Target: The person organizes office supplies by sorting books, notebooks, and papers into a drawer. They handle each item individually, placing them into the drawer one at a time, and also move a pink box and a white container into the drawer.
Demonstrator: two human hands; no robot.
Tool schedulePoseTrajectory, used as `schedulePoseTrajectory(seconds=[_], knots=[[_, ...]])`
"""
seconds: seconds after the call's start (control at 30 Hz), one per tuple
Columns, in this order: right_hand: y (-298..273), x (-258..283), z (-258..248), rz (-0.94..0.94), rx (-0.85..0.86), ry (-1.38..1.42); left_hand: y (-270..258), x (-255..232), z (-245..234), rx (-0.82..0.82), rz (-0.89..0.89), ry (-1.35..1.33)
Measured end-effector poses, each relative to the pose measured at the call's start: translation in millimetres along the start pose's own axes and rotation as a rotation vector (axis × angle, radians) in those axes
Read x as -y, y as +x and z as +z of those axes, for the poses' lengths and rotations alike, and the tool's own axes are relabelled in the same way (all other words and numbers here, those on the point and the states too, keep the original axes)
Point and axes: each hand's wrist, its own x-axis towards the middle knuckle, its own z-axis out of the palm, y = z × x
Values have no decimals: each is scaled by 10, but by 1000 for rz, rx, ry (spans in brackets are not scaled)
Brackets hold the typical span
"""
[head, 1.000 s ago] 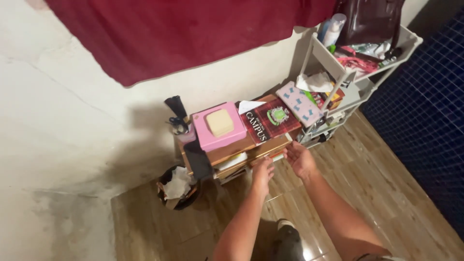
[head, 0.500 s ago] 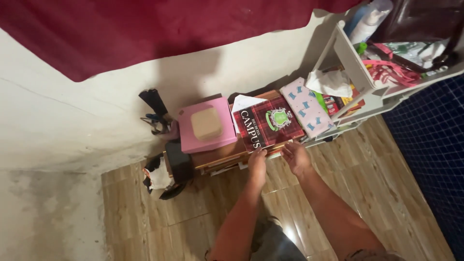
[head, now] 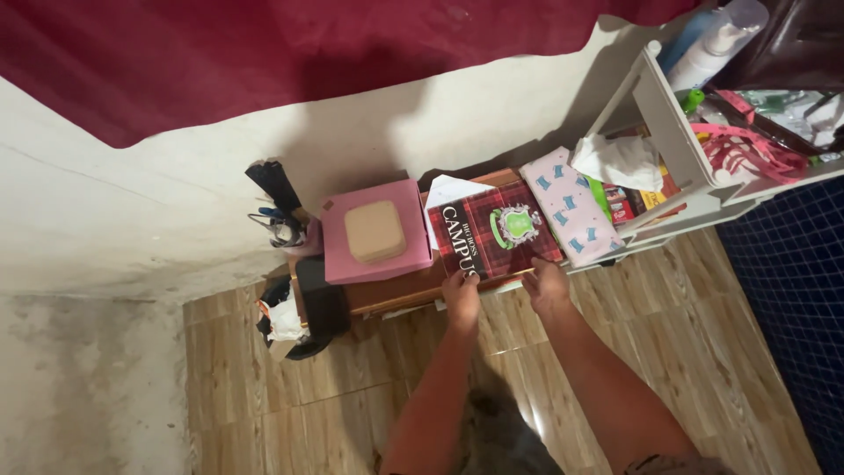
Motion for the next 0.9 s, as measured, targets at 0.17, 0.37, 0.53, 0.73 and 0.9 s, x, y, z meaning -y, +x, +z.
schedulePoseTrajectory(seconds=[0.17,0.37,0.53,0.73,0.9], knots=[[-36,19,63,7,-3,27,218,340,-20,-226,10,-27],[223,-173,-72,41,87,80,135,183,-38,-269,6,-13],[146,-229,-73,51,167,138,-85,-282,-87,-306,-55,99],[-182,-262,160,111,130,55,94,516,57,32,233,-551],[-328,-326,213,-81,278,117,-213,123,52,-153,156,-392]])
